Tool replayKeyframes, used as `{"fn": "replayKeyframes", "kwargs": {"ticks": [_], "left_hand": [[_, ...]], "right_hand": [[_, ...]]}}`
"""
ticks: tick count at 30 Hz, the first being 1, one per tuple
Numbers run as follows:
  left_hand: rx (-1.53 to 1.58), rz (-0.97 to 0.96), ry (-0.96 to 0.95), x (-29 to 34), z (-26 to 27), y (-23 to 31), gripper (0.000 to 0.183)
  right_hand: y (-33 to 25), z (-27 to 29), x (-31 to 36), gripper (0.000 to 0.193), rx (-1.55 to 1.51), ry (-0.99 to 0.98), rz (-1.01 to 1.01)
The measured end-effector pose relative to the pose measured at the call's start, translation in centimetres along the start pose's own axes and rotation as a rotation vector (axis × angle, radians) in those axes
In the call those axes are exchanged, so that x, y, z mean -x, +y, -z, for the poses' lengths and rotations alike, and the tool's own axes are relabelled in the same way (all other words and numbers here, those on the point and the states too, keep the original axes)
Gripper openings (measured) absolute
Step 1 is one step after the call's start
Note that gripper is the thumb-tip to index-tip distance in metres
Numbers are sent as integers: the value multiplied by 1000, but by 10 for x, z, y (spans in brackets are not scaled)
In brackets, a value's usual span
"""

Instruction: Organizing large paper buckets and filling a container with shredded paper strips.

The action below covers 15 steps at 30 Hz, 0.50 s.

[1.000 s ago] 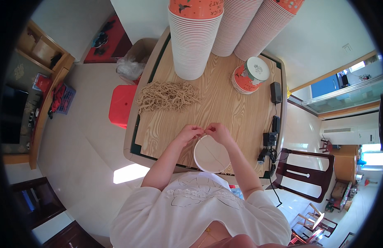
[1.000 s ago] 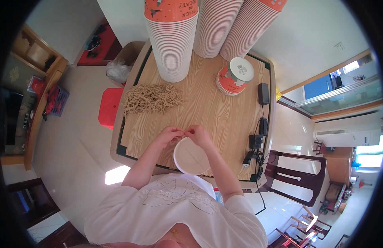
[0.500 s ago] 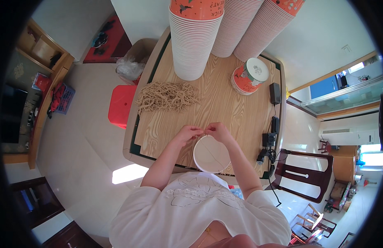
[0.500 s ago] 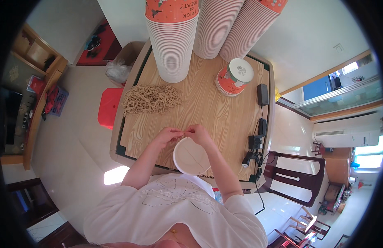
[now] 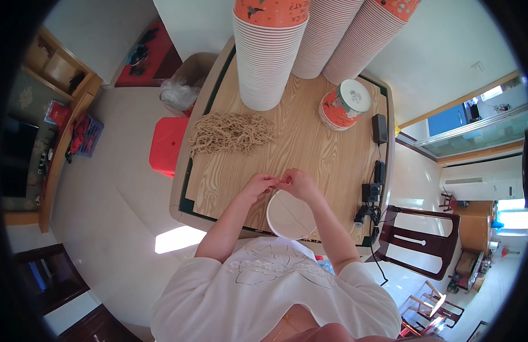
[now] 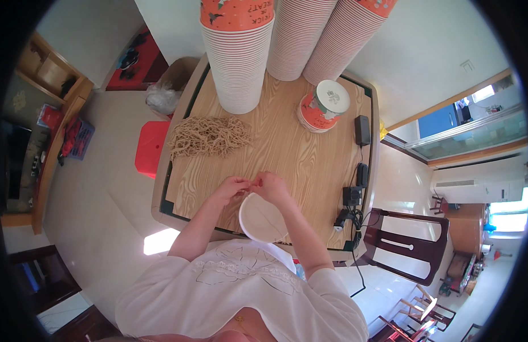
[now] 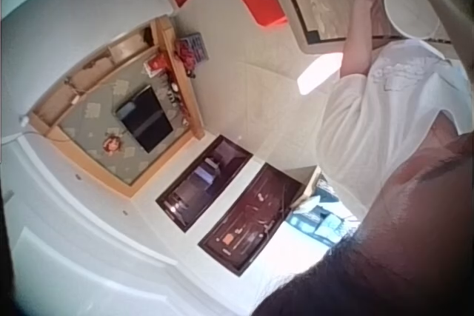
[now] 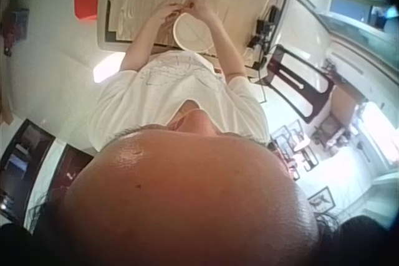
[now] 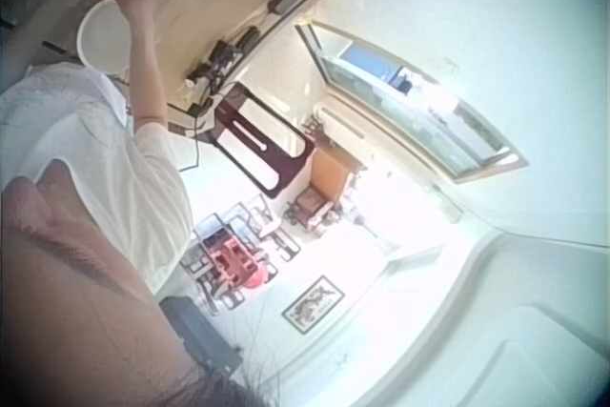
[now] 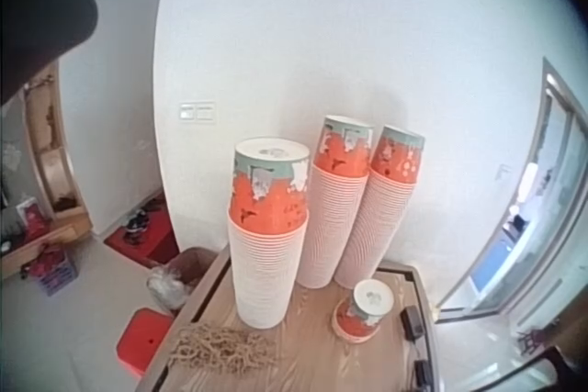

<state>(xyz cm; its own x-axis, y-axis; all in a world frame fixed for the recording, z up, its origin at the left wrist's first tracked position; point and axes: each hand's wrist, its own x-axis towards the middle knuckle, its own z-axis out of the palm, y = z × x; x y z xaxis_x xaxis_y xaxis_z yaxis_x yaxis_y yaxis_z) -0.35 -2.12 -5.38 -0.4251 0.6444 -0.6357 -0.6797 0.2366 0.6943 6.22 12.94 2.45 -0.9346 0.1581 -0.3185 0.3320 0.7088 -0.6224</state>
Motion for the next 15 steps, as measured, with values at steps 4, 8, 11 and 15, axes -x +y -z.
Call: {"fn": "replayKeyframes", "kwargs": {"ticks": [4, 8, 11, 15], "left_hand": [[9, 9, -10, 2, 0, 2, 13], [24, 14, -13, 3, 1, 1, 13], [21, 7, -30, 4, 2, 1, 13], [1, 9, -34, 5, 3, 1, 14]], "right_hand": [[4, -3, -3, 18, -14, -21, -38], [8, -2, -5, 17, -87, -49, -55], [9, 0, -5, 16, -140, -50, -84], [14, -2, -7, 17, -167, -76, -84]]}}
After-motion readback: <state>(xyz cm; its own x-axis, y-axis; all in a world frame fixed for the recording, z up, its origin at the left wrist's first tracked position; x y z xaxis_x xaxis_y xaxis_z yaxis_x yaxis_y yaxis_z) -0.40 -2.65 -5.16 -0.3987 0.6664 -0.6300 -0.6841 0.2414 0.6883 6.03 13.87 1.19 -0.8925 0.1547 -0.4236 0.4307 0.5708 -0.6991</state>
